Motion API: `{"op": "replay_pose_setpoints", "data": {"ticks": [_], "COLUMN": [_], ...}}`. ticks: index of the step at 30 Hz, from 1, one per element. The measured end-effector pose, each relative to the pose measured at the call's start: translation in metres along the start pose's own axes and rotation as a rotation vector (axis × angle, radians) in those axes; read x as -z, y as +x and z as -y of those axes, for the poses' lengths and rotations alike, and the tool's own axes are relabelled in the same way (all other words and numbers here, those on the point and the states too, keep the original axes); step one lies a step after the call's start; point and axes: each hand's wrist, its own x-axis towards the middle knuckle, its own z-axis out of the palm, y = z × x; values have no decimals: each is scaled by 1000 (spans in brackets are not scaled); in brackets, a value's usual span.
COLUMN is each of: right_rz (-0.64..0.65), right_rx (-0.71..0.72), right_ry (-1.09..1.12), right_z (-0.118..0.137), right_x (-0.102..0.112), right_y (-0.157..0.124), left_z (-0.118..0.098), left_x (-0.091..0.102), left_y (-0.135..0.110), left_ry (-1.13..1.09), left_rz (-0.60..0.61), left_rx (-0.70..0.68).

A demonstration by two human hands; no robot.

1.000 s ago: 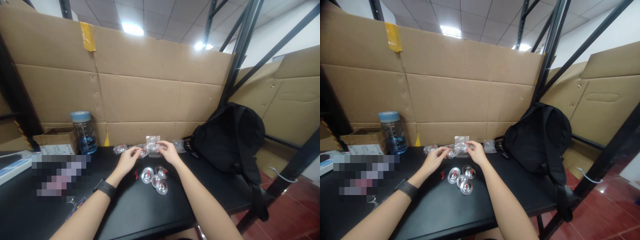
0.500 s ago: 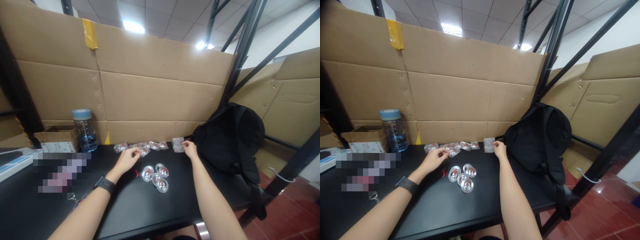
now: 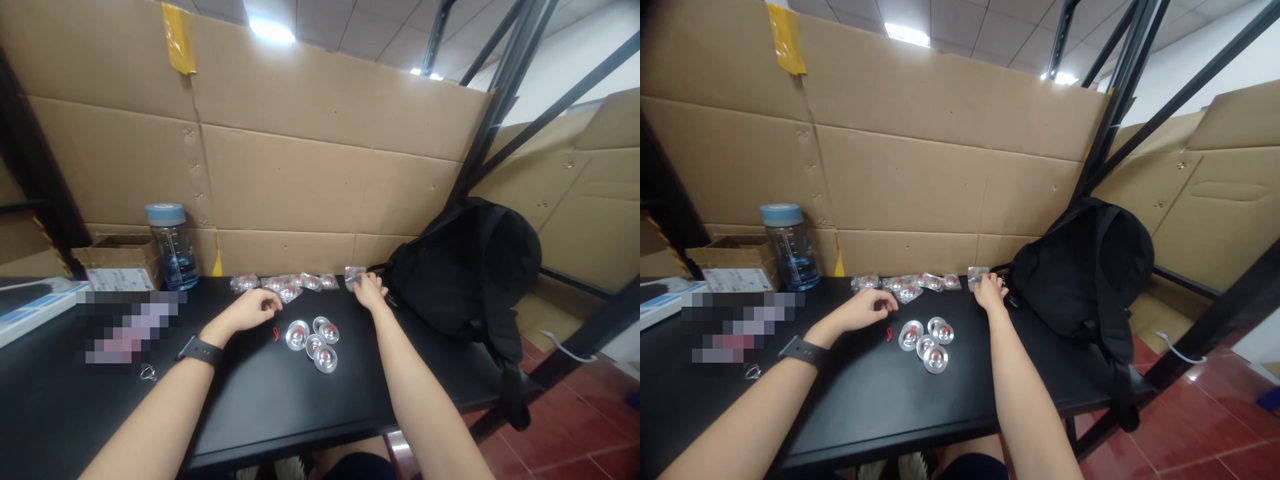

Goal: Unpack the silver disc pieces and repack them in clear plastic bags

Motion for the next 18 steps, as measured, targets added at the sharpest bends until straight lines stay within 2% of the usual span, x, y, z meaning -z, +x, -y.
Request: {"op": "replay_pose_setpoints", "data": {"ticks": [3, 6, 12, 15, 18], "right_rz": [20, 25, -34, -68, 46], "right_rx": [16, 25, 80, 237, 442], "right_ry": [3, 19, 74, 217, 447], "right_z": [1, 1, 11, 25, 42], "right_x": [2, 3, 7, 10, 15], "right_y": [-1, -2, -4, -8, -18], "left_z": [0, -4, -8, -3, 2], "left_x": [3, 3, 1, 0, -1], "left_y": [-6, -9, -7, -6, -5], "left_ry": [-19, -15, -22, -22, 29], "left_rz": [189, 257, 249, 188, 124], "left_rx": [-4, -1, -14, 26, 45]}}
